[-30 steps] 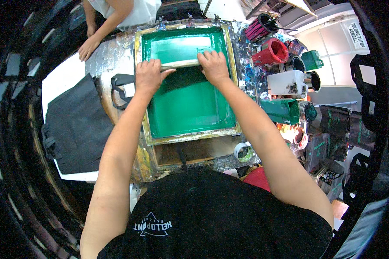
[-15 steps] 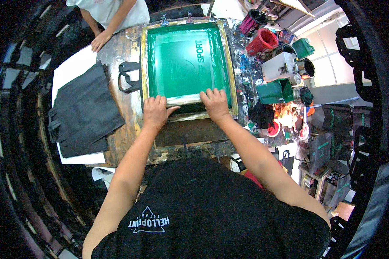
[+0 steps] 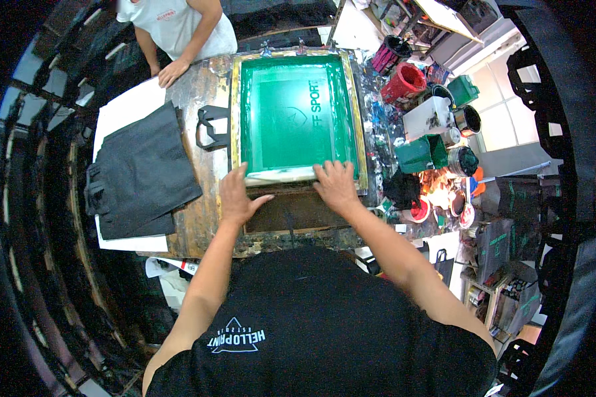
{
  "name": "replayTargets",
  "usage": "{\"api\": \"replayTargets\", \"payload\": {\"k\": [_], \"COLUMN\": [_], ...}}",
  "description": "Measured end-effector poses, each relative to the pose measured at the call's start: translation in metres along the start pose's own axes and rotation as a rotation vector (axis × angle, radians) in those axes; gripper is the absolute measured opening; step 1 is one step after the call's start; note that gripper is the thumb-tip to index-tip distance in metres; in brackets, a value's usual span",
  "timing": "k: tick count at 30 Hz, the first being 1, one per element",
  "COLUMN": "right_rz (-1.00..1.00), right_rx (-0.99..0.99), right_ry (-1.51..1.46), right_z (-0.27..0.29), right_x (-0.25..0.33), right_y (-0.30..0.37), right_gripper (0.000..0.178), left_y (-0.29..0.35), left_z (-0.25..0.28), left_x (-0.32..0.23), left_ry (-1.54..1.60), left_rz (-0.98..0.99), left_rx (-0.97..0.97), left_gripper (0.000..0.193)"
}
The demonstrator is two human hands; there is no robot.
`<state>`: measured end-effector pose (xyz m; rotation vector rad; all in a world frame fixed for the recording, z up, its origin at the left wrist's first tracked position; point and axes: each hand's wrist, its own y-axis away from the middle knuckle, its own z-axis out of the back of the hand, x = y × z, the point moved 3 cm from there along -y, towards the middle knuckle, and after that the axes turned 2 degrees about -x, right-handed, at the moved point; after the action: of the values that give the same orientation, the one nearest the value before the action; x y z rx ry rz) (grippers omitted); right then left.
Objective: The person is screen-printing logos onto black tote bags by placing a bag on the work surface, lowering a screen frame over it, and using a squeegee to spread green ink across the design.
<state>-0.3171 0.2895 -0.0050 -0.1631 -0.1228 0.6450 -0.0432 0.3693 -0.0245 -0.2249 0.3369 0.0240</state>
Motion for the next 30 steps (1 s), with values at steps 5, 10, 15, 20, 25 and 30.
{"api": "replayTargets", "payload": {"k": [5, 10, 15, 20, 25, 30], "right_rz": [0.007, 0.002, -0.026, -0.034, 0.057, 0.071], "right_rx": [-0.018, -0.056, -0.098, -0.166, -0.523, -0.668], "right_ry": [-0.074, -0.090, -0.068, -0.067, 0.054, 0.210], "right_z": [-0.011, -0.001, 0.069, 0.127, 0.189, 0.232], "right_x": [0.006, 0.003, 0.009, 0.003, -0.017, -0.035], "right_y": [0.026, 0.022, -0.005, -0.048, -0.127, -0.190], "right_gripper": [0.045, 0.047, 0.051, 0.058, 0.051, 0.048], "left_y": [0.031, 0.035, 0.043, 0.001, -0.084, -0.130], "left_z": [-0.030, -0.032, -0.024, 0.031, 0.133, 0.141], "left_x": [0.052, 0.058, 0.065, 0.040, -0.008, -0.023], "left_ry": [-0.012, 0.061, 0.296, 0.773, 0.828, 0.934], "left_rz": [0.252, 0.135, 0.222, 0.344, 0.272, 0.181], "left_rx": [0.057, -0.115, -0.170, -0.368, -0.596, -0.776], "left_gripper": [0.089, 0.070, 0.077, 0.073, 0.058, 0.064]}}
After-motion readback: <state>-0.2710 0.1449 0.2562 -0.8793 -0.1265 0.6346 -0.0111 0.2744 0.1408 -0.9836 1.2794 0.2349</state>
